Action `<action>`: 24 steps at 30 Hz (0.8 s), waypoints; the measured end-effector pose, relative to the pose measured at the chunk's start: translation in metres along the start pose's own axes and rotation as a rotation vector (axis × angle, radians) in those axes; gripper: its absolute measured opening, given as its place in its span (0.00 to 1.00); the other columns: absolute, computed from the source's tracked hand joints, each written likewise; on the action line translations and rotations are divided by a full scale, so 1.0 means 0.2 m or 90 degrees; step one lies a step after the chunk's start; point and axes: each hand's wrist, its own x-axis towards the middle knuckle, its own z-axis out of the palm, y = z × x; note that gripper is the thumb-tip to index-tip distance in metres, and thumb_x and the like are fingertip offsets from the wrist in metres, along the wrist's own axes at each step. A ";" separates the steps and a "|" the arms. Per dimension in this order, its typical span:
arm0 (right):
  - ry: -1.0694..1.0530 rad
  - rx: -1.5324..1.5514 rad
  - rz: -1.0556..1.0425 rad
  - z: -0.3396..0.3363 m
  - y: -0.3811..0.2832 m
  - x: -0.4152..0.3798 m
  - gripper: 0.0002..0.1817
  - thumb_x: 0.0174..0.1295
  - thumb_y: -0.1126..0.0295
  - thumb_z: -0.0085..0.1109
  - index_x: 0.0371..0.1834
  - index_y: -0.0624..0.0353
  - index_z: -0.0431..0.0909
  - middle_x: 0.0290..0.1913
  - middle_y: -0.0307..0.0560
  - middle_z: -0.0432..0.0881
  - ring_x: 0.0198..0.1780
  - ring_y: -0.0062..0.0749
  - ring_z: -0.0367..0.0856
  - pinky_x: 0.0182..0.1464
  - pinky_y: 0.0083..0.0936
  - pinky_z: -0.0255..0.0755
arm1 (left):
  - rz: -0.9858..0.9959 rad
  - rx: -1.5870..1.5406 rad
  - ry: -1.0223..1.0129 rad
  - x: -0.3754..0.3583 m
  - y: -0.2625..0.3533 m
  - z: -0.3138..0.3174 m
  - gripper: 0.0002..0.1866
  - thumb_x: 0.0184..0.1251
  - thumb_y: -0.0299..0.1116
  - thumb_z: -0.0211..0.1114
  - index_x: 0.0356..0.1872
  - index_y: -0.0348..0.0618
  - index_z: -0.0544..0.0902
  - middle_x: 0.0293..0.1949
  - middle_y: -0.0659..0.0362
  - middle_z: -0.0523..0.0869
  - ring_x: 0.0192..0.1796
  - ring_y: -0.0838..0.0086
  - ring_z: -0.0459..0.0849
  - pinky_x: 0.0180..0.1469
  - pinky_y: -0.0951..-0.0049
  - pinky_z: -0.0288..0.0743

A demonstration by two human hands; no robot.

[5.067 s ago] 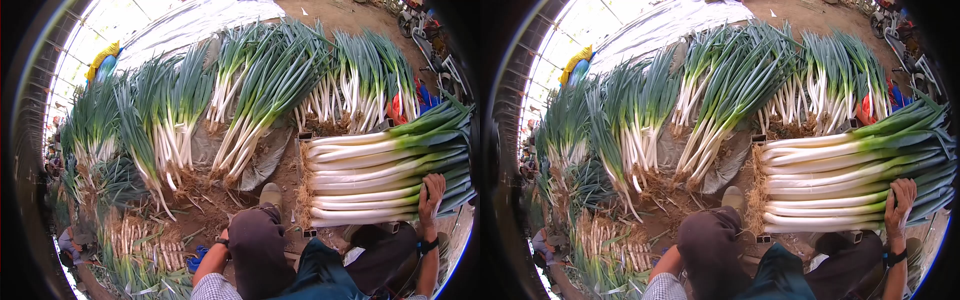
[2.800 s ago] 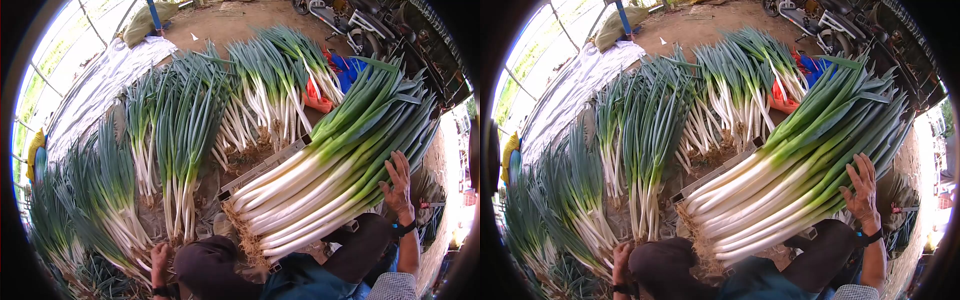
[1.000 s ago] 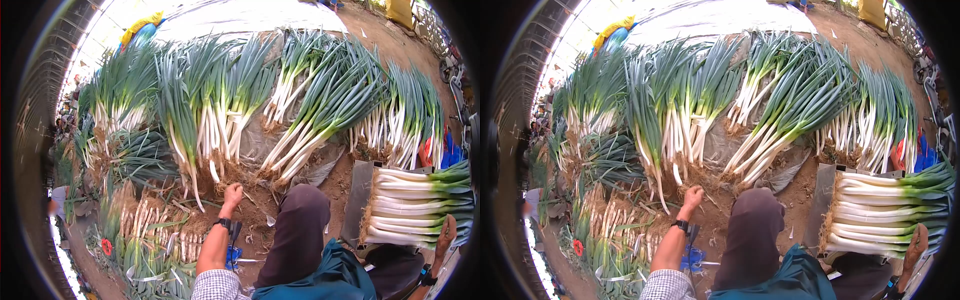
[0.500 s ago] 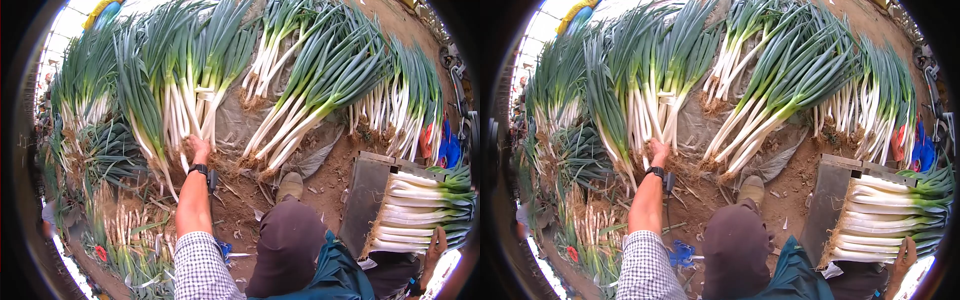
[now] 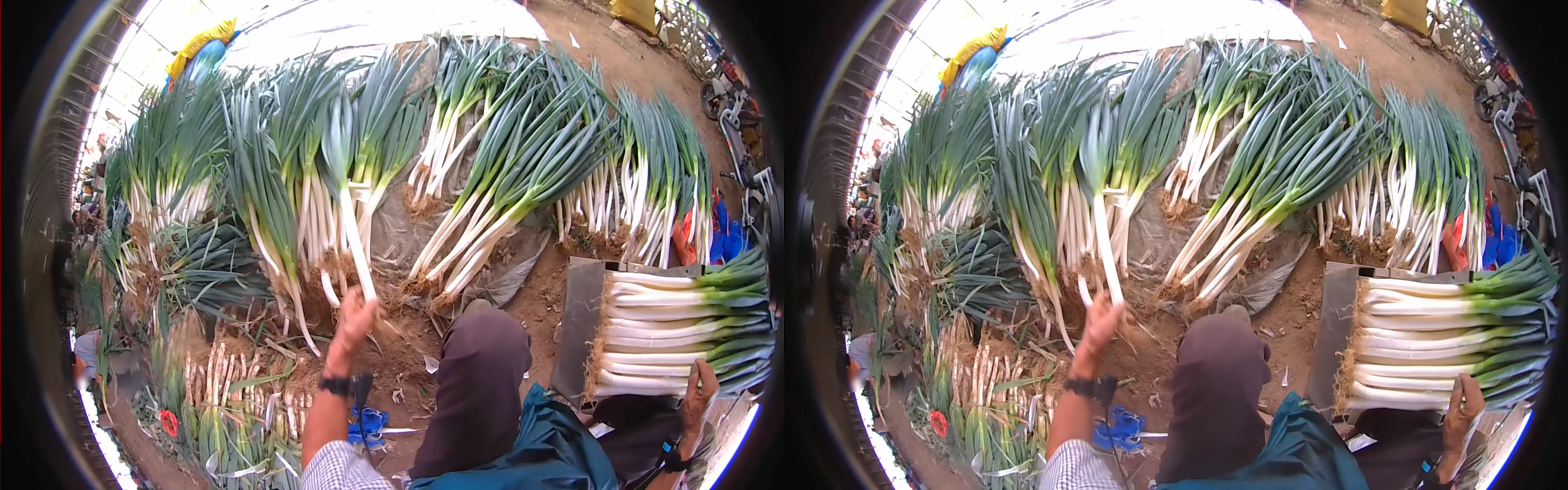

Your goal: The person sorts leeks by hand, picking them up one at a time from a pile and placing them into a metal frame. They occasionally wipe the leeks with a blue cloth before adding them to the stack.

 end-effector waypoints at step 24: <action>-0.138 0.652 -0.011 -0.33 -0.56 0.09 0.11 0.74 0.71 0.58 0.43 0.70 0.85 0.32 0.44 0.86 0.37 0.25 0.84 0.43 0.26 0.80 | 0.134 -0.402 -0.358 -1.16 0.92 0.57 0.22 0.78 0.27 0.53 0.69 0.33 0.67 0.36 0.57 0.79 0.25 0.81 0.72 0.25 0.76 0.71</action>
